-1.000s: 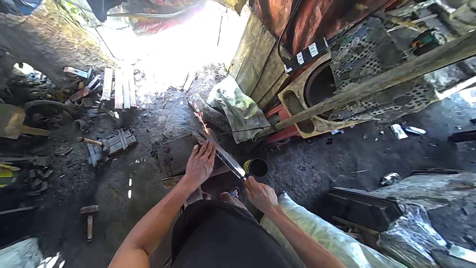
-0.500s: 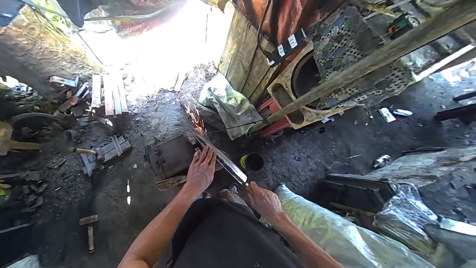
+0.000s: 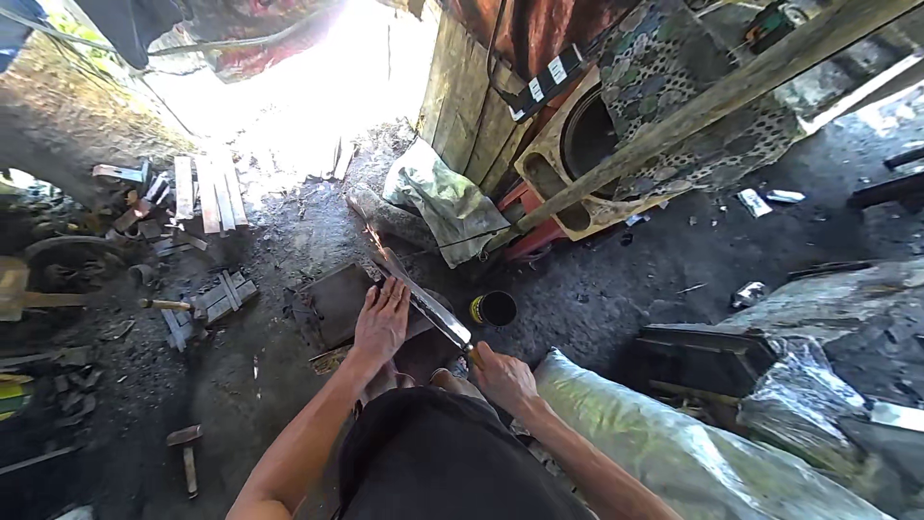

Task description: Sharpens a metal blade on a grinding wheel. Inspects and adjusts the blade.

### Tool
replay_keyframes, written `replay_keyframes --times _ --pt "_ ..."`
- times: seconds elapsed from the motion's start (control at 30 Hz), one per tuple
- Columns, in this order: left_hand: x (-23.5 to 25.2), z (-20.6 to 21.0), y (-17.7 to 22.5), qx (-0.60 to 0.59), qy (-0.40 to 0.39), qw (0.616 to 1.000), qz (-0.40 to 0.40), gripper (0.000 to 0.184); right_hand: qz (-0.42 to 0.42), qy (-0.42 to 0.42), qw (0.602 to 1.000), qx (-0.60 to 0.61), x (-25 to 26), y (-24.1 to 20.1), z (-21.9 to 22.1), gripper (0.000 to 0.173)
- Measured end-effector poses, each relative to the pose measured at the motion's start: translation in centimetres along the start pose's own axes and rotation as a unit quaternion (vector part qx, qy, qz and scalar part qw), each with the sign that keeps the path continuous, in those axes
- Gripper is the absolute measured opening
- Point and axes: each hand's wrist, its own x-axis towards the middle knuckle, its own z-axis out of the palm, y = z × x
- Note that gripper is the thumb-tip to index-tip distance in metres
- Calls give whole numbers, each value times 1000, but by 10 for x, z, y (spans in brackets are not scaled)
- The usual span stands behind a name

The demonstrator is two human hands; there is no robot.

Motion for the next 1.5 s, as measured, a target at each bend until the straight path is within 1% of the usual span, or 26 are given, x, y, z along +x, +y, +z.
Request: replay_keyframes --times 0.1,0.17,0.23,0.3,0.37,0.47,0.53,0.6,0.67,0.7,0.73,0.77,0.83,0.9,0.93,1.0,1.1,1.17,1.23,1.27,1.3,1.33,1.37,1.43,1.5 --pt "12 0 -38 18 8 1000 -16 52 -11 -2 1000 9 34 -30 -4 37" --pt "18 -1 -55 33 12 999 -9 53 -14 5 1000 9 46 -41 -8 37" --pt "20 1 -60 41 11 999 -1 54 -11 1 1000 7 48 -42 -10 38" --pt "17 4 -53 40 11 999 2 56 -3 -12 1000 2 42 -36 -10 38" --pt "9 6 -35 33 18 999 10 55 6 -19 1000 3 27 -23 -7 37" --pt "-4 7 2 27 16 999 40 57 29 -27 999 16 -13 6 3 33" --pt "-8 6 30 -2 -2 997 71 55 54 -27 998 27 -45 28 10 33" --pt "-6 4 60 -40 -26 993 111 53 91 -55 993 57 -80 53 12 35" --pt "-1 3 92 -100 -29 980 167 50 130 -95 979 123 -120 82 16 39" --pt "1 2 108 -137 -18 970 201 51 146 -103 968 179 -141 97 21 39" --pt "4 -1 124 -180 -9 956 231 51 161 -92 950 251 -162 111 30 37" --pt "5 -4 141 -226 -4 941 252 51 182 -86 922 329 -182 123 40 37" --pt "4 -2 172 -301 0 916 266 52 243 -94 847 465 -204 143 62 37" --pt "2 12 195 -328 -20 907 262 51 309 -94 744 585 -196 162 85 38" --pt "-1 24 204 -328 -49 908 256 51 336 -92 686 639 -183 172 97 38" --pt "-11 54 214 -312 -129 912 233 50 363 -87 578 726 -144 196 125 35" --pt "-25 93 217 -262 -265 913 167 49 350 -100 467 806 -70 242 170 37" --pt "-31 114 218 -208 -379 896 98 49 341 -111 375 855 -21 270 204 35" --pt "-35 139 219 -168 -460 872 24 50 335 -115 284 891 26 293 233 34" --pt "-38 154 221 -157 -483 861 -9 51 335 -118 248 901 48 303 245 33" --pt "-41 168 224 -151 -499 853 -40 50 336 -119 216 909 70 312 257 34" --pt "-44 182 229 -147 -515 842 -67 49 330 -121 193 916 90 320 270 35" --pt "-46 196 233 -145 -528 832 -90 49 324 -122 182 920 109 329 283 35" --pt "-48 227 243 -153 -531 824 -123 46 323 -120 181 921 148 345 306 33" --pt "-48 256 253 -168 -532 817 -147 45 347 -118 195 910 180 357 328 33"
